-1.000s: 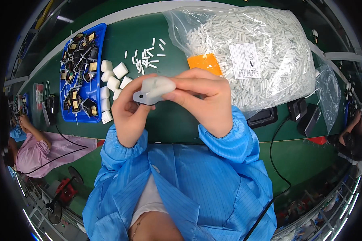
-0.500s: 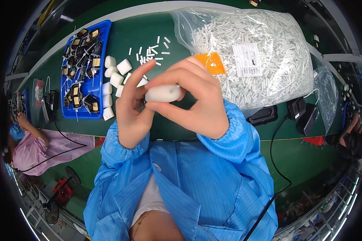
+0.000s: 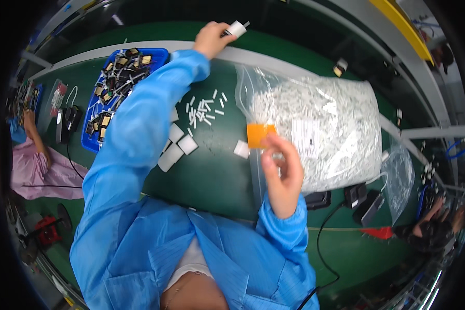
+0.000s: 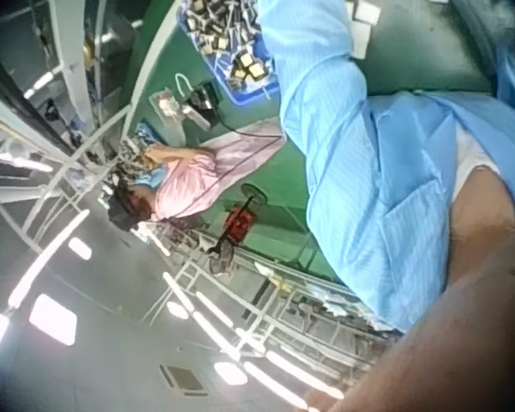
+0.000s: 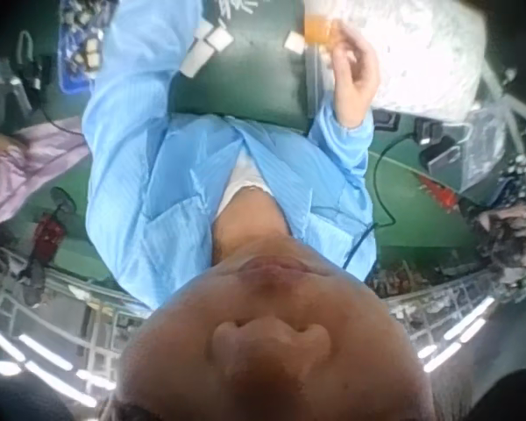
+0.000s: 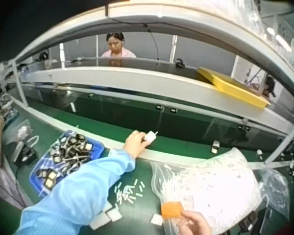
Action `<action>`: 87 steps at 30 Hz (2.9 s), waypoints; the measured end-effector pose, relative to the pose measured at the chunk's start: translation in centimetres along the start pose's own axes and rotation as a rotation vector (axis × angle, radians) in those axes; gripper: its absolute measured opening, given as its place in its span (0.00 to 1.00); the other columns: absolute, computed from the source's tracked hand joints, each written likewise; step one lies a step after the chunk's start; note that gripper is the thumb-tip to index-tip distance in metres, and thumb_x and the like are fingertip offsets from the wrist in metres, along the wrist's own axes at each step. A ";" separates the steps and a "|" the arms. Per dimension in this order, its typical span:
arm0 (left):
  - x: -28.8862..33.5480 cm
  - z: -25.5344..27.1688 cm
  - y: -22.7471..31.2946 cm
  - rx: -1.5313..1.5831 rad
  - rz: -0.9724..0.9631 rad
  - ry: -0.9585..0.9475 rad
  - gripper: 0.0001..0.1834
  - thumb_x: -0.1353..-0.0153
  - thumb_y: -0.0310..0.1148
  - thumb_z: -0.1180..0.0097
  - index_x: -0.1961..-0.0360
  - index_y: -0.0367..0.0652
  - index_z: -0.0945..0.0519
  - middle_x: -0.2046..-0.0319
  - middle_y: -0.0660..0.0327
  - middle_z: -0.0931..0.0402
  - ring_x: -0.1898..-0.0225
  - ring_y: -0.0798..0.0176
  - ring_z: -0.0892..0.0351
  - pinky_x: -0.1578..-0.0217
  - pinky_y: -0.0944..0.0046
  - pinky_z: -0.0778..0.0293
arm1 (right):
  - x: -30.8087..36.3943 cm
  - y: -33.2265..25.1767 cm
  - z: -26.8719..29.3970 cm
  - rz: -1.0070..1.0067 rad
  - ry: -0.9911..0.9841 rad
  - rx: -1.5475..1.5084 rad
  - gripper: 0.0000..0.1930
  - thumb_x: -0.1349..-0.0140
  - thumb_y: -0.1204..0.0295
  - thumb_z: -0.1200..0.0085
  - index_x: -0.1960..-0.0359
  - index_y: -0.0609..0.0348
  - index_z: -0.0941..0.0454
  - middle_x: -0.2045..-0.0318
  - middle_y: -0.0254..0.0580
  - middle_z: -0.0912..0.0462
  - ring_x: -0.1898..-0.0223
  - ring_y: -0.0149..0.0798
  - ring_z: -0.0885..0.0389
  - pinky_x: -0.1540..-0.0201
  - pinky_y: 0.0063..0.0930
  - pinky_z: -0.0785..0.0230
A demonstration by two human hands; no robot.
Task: The person assembles small electronic components by inserting white cylindrical pieces into white plastic housings and placing them into a blue tray. The person repeatedly picks up components from the table and a large bag, inserts them into the housings, and deposits the assembled units into the tray.
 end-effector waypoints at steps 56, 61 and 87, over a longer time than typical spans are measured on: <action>23.6 18.7 10.7 0.853 0.133 -0.290 0.15 0.55 0.19 0.42 0.63 0.38 0.20 0.69 0.56 0.24 0.69 0.64 0.23 0.68 0.69 0.28 | -0.8 -3.6 -5.2 0.037 -0.211 -0.332 0.08 0.45 0.82 0.48 0.63 0.67 0.25 0.65 0.45 0.22 0.67 0.33 0.21 0.69 0.20 0.28; 23.2 18.7 11.5 0.693 0.014 -0.307 0.15 0.55 0.21 0.41 0.62 0.36 0.21 0.69 0.55 0.25 0.70 0.63 0.24 0.69 0.69 0.29 | 0.1 -3.2 -4.6 0.099 -0.260 -0.436 0.10 0.48 0.86 0.47 0.63 0.69 0.25 0.64 0.49 0.22 0.66 0.35 0.21 0.67 0.21 0.27; 23.7 17.6 12.6 0.459 -0.122 -0.174 0.38 0.63 0.20 0.36 0.45 0.37 0.33 0.73 0.56 0.23 0.75 0.60 0.25 0.74 0.64 0.27 | 0.3 -4.3 -5.1 0.251 -0.457 0.240 0.04 0.52 0.80 0.41 0.72 0.63 0.21 0.75 0.40 0.20 0.77 0.33 0.21 0.75 0.20 0.28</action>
Point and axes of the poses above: each hand's wrist, its own x-axis away from the middle knuckle, its own z-axis out of the back of the hand, y = z × x, the point moved 2 cm from there along -x, towards the middle knuckle
